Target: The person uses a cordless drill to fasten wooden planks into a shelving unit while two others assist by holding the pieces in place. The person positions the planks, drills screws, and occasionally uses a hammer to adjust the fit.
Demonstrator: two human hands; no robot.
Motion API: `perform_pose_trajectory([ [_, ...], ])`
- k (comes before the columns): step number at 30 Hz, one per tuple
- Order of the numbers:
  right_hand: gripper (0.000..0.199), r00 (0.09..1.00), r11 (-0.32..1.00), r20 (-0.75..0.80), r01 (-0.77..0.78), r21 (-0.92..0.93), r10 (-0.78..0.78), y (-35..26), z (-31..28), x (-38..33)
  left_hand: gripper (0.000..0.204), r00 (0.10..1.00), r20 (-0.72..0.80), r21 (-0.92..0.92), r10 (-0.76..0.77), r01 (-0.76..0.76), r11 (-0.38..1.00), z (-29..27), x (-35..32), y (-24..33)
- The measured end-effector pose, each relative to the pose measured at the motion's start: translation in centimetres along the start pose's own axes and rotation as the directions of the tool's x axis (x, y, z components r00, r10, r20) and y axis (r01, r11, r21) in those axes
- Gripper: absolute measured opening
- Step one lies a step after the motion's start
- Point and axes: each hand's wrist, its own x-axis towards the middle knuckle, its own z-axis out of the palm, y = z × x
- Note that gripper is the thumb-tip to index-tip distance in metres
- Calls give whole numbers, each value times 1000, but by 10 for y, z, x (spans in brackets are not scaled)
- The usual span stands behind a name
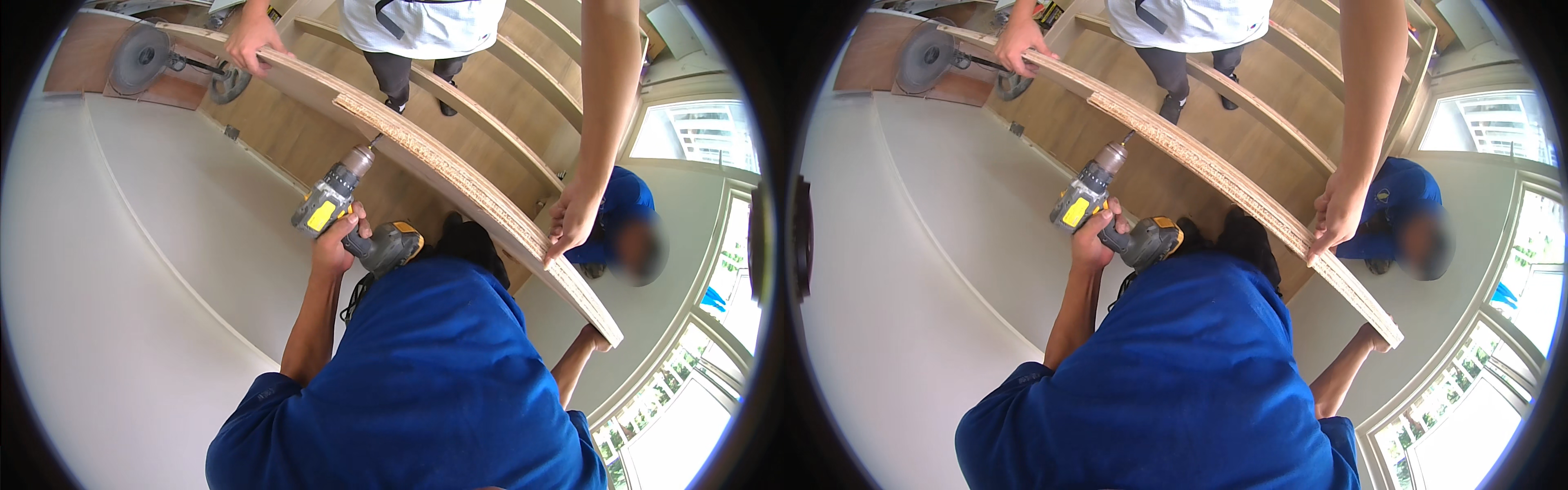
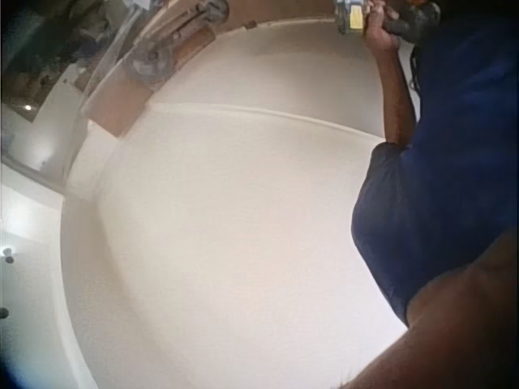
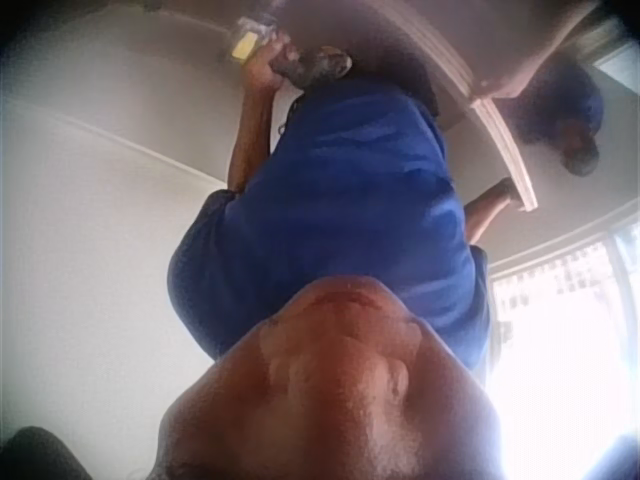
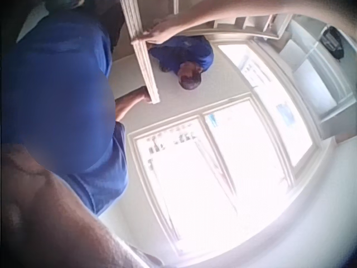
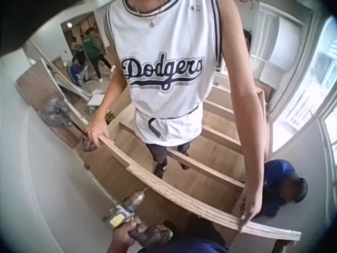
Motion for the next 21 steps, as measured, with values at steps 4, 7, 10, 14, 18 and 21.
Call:
perform_pose_trajectory([
  [4, 31, 990, 994, -93, 102, -41, -105, 7, -7, 6, 53, 999, 24, 46, 27, -28, 999, -15, 9, -11],
  [7, 40, 992, 995, -80, 94, -43, -98, 19, -21, 9, 59, 977, 118, 39, -175, 172, 984, -106, 25, -14],
  [10, 46, 993, 996, -105, 44, -76, -52, 32, -31, 6, 46, 946, -145, 256, -291, 320, 912, -140, 30, -19],
  [14, 39, 988, 999, 153, -2, -37, 8, 61, -56, 59, 33, 854, -504, 606, -130, 456, 652, -173, 23, -75],
  [18, 32, 988, 999, -150, 45, 0, -44, 72, -25, 15, 25, 910, -314, 835, -270, 400, 378, -159, 20, -76],
  [21, 32, 984, 982, 166, -92, 165, 64, 37, -30, -16, 44, 908, -161, 977, -387, 201, 66, -112, 37, -89],
])
